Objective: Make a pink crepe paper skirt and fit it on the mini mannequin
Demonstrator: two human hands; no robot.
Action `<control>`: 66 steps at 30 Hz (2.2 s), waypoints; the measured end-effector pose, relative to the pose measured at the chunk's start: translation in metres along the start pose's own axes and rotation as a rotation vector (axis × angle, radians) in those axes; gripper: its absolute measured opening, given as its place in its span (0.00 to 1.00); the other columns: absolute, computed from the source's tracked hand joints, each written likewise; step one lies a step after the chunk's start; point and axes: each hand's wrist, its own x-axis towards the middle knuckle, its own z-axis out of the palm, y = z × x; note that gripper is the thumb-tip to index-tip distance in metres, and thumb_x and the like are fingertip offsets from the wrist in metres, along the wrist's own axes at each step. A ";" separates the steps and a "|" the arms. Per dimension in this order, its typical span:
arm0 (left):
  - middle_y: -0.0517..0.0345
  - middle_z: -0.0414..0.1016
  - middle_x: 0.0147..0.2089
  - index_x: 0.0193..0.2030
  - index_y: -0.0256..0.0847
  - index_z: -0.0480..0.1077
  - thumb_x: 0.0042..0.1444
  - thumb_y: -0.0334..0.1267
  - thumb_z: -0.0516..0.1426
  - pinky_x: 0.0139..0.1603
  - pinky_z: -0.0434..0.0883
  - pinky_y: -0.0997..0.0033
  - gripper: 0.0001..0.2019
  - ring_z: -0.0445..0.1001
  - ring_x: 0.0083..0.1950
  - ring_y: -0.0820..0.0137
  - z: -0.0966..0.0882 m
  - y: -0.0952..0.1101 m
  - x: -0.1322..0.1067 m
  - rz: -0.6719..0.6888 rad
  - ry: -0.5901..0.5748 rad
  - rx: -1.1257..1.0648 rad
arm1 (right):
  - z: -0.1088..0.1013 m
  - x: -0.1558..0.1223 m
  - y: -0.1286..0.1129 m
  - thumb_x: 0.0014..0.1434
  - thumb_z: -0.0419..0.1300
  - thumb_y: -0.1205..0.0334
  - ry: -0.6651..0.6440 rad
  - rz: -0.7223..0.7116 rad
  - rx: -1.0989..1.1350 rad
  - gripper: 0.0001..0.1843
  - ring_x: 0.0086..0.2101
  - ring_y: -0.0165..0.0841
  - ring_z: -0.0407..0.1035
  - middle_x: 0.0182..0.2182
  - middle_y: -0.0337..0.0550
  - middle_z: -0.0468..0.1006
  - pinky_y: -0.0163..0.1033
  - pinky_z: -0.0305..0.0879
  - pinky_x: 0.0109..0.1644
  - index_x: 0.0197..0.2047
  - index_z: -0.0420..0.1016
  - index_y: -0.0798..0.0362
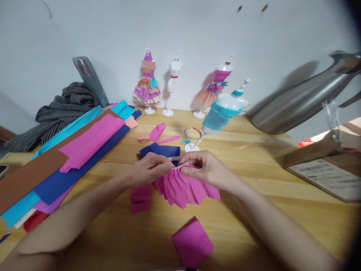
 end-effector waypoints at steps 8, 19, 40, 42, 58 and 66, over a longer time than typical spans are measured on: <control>0.65 0.55 0.25 0.24 0.38 0.58 0.62 0.43 0.49 0.30 0.54 0.73 0.16 0.56 0.29 0.76 0.000 0.002 0.001 -0.088 -0.124 -0.153 | -0.002 -0.007 -0.012 0.55 0.63 0.48 -0.002 0.007 0.144 0.18 0.24 0.29 0.59 0.23 0.37 0.68 0.35 0.54 0.26 0.41 0.76 0.54; 0.62 0.59 0.23 0.22 0.40 0.53 0.54 0.29 0.49 0.35 0.62 0.71 0.11 0.61 0.29 0.73 0.007 0.009 0.000 0.204 0.064 0.295 | 0.010 -0.020 -0.018 0.57 0.58 0.62 0.185 -0.114 -0.416 0.17 0.29 0.35 0.71 0.34 0.47 0.81 0.39 0.64 0.34 0.50 0.76 0.57; 0.62 0.60 0.20 0.22 0.42 0.55 0.53 0.26 0.50 0.33 0.65 0.69 0.12 0.60 0.28 0.70 0.013 0.001 0.002 0.404 0.347 0.609 | 0.021 -0.025 -0.024 0.60 0.55 0.65 0.168 -0.171 -0.172 0.09 0.18 0.25 0.56 0.17 0.35 0.66 0.32 0.53 0.22 0.27 0.69 0.54; 0.63 0.60 0.20 0.22 0.42 0.55 0.53 0.26 0.49 0.36 0.67 0.68 0.11 0.58 0.27 0.72 0.014 0.001 0.002 0.407 0.338 0.592 | 0.022 -0.026 -0.025 0.59 0.55 0.65 0.147 -0.186 -0.149 0.09 0.19 0.25 0.57 0.18 0.35 0.67 0.32 0.53 0.22 0.27 0.69 0.54; 0.61 0.63 0.22 0.22 0.42 0.56 0.54 0.27 0.50 0.40 0.71 0.67 0.12 0.62 0.28 0.70 0.017 0.003 0.000 0.404 0.374 0.678 | 0.020 -0.027 -0.025 0.57 0.62 0.60 0.260 -0.198 -0.374 0.11 0.22 0.27 0.58 0.20 0.35 0.66 0.34 0.54 0.26 0.27 0.66 0.53; 0.60 0.64 0.21 0.23 0.42 0.57 0.54 0.27 0.50 0.39 0.71 0.66 0.11 0.64 0.29 0.69 0.020 0.005 0.000 0.372 0.376 0.666 | 0.024 -0.026 -0.020 0.60 0.53 0.71 0.253 -0.351 -0.415 0.10 0.21 0.26 0.59 0.20 0.36 0.67 0.32 0.55 0.26 0.27 0.68 0.54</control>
